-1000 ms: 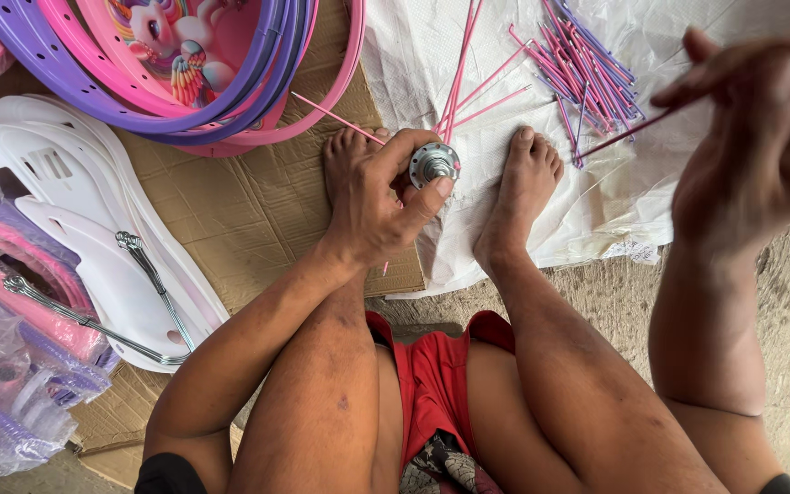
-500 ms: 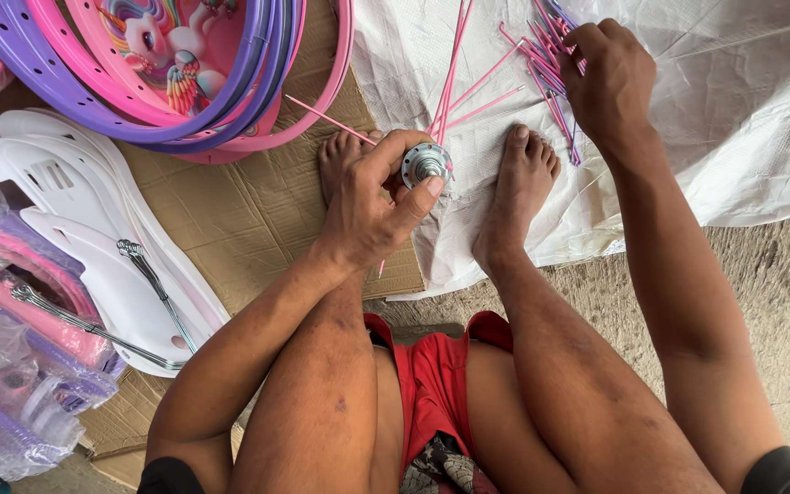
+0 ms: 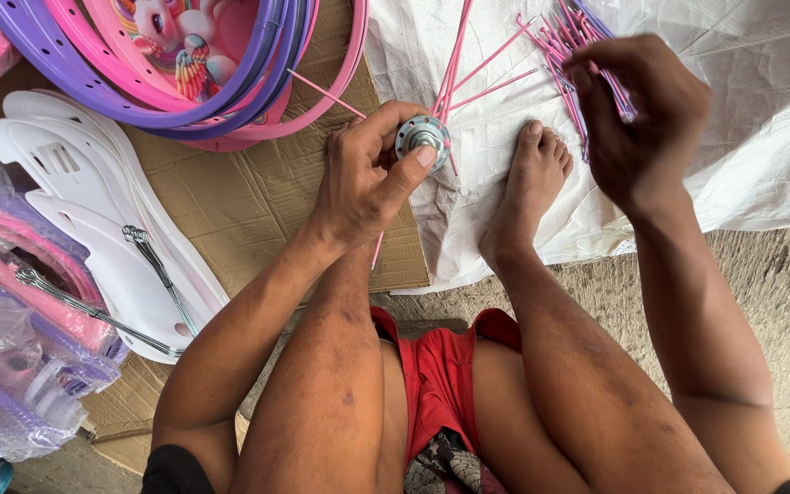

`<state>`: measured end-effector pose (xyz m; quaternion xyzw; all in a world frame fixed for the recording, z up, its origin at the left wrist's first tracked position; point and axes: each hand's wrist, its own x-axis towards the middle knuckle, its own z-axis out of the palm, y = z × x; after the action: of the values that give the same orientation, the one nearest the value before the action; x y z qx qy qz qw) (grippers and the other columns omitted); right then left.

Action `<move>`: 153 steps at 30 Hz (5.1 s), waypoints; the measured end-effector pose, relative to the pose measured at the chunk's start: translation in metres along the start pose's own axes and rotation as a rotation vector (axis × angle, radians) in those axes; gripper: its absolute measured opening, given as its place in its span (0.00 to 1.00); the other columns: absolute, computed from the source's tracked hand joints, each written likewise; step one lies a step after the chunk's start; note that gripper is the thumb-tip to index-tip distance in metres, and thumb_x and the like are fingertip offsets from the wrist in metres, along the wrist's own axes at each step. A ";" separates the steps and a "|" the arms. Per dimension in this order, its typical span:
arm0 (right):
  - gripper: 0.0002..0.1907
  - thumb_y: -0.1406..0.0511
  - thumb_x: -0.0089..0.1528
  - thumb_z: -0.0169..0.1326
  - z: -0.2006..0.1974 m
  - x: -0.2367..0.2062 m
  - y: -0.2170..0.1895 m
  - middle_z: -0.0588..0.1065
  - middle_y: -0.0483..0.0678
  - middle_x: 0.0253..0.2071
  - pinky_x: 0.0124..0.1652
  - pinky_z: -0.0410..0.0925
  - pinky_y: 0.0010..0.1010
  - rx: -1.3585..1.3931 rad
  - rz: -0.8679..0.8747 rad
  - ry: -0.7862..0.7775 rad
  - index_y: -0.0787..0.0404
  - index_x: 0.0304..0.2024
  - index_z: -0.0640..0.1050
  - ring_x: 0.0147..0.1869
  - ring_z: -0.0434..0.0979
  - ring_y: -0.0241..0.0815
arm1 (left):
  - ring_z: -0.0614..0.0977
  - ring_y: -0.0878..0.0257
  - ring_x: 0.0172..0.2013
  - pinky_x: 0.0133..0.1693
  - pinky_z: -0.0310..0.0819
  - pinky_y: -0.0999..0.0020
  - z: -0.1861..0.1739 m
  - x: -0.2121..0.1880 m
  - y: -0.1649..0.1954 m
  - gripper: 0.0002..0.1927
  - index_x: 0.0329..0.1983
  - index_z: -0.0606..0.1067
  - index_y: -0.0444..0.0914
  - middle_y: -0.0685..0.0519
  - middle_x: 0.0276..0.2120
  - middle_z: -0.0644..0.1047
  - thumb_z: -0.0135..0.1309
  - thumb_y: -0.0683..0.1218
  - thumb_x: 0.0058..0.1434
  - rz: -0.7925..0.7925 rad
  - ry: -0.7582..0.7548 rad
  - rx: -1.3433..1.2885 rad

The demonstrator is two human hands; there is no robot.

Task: The person inserts pink plastic spokes into the holes of a silver bicycle hub held in their left hand. They pick up individual spokes from a pile on the floor and place them into the hub one by one.

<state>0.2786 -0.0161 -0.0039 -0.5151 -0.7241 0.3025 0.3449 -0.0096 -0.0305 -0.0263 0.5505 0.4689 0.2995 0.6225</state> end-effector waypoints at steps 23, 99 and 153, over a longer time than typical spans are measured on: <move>0.09 0.70 0.71 0.59 0.023 0.007 -0.025 0.81 0.50 0.41 0.42 0.75 0.22 0.577 0.520 -0.301 0.69 0.53 0.80 0.43 0.82 0.32 | 0.79 0.71 0.21 0.26 0.74 0.71 -0.017 0.004 0.027 0.27 0.43 0.80 0.35 0.57 0.20 0.77 0.46 0.62 0.65 -0.077 -0.169 -0.029; 0.11 0.64 0.64 0.63 0.005 -0.007 -0.079 0.78 0.48 0.39 0.37 0.74 0.36 -0.244 -0.184 -0.443 0.60 0.48 0.81 0.41 0.80 0.44 | 0.84 0.66 0.34 0.40 0.81 0.67 -0.019 0.001 0.019 0.22 0.48 0.77 0.36 0.55 0.33 0.80 0.60 0.58 0.64 0.209 -0.151 0.148; 0.07 0.70 0.67 0.62 0.022 -0.032 0.140 0.77 0.50 0.46 0.43 0.70 0.44 -0.676 0.142 -0.113 0.60 0.46 0.78 0.46 0.79 0.53 | 0.78 0.61 0.44 0.46 0.78 0.64 -0.014 -0.009 0.021 0.20 0.51 0.80 0.37 0.51 0.42 0.69 0.67 0.46 0.56 0.056 -0.143 0.341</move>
<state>0.3431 -0.0083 -0.1336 -0.6317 -0.7636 0.0968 0.0925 -0.0227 -0.0289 -0.0033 0.6808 0.4518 0.1930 0.5433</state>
